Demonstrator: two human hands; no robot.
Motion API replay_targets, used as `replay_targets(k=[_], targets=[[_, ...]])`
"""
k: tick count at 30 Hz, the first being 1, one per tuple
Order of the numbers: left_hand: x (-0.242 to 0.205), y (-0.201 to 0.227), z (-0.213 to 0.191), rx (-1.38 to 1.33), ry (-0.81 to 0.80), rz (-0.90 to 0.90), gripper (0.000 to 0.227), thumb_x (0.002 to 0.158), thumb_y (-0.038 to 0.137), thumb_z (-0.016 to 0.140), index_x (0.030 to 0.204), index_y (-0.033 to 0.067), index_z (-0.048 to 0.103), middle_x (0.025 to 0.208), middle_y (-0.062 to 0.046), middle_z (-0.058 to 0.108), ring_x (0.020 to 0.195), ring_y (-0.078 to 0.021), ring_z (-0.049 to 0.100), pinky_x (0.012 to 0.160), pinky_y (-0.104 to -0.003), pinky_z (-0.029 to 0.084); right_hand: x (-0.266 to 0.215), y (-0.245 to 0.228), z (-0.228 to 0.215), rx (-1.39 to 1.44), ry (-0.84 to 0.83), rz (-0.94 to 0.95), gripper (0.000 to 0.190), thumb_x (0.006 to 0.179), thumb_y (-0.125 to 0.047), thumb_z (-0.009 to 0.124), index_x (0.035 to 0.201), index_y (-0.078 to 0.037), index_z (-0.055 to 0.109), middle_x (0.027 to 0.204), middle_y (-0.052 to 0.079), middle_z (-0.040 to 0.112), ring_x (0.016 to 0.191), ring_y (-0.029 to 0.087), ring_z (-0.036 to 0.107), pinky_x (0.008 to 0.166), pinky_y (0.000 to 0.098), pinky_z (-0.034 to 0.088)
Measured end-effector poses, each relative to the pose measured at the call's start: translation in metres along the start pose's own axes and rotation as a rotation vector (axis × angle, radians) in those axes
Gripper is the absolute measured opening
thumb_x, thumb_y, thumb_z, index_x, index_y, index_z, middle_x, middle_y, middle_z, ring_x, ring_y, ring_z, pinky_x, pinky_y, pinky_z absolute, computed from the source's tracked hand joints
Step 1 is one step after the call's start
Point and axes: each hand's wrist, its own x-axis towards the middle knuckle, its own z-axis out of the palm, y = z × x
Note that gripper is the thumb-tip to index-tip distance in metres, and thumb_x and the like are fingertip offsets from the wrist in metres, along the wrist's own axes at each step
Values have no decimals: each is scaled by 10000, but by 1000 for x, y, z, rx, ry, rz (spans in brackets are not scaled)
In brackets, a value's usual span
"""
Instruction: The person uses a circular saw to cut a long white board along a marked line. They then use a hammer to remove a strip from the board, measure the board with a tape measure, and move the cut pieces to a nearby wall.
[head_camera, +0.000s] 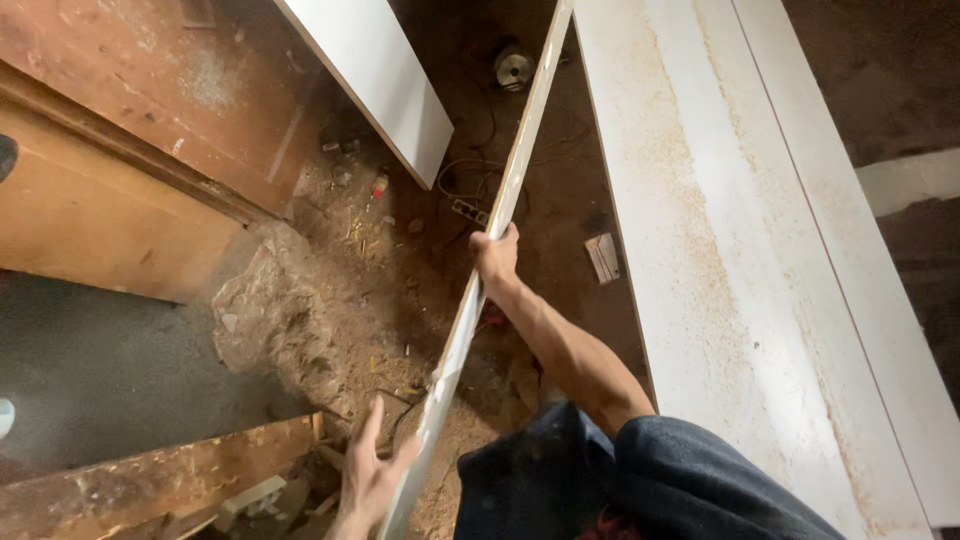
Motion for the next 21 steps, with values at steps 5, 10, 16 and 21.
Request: replay_targets(k=[5,10,16,21], targets=[[175,110,33,47,85,27,955,805,604,660,1585,130,377,1594,-174,436,1431,-342,483,1103,-502,460,-31,43,39,92,-65,-117,917,738,-46,710,1516,-9,226,938,52,595,759,154,593,639,304,535],[350,210,90,285,21,-59,907,784,447,784,1515,93,379,1396,-222,526,1247,-380,561,974,-486,498,-61,82,25,0,-465,234,838,766,-14,675,1509,-56,290,1041,59,559,868,175,580,724,324,518],[407,205,122,338,53,32,227,907,229,645,1029,40,677,955,-229,737,935,-417,722,843,-518,576,-12,59,-38,32,-1048,543,762,800,25,633,1500,-113,365,1164,68,517,998,199,564,826,348,498],[380,173,99,372,34,43,218,883,240,692,1003,58,680,889,-246,734,868,-437,710,789,-541,557,188,-22,-42,16,-451,614,752,904,-336,479,1588,-137,236,1436,151,448,1288,314,475,1145,570,343]])
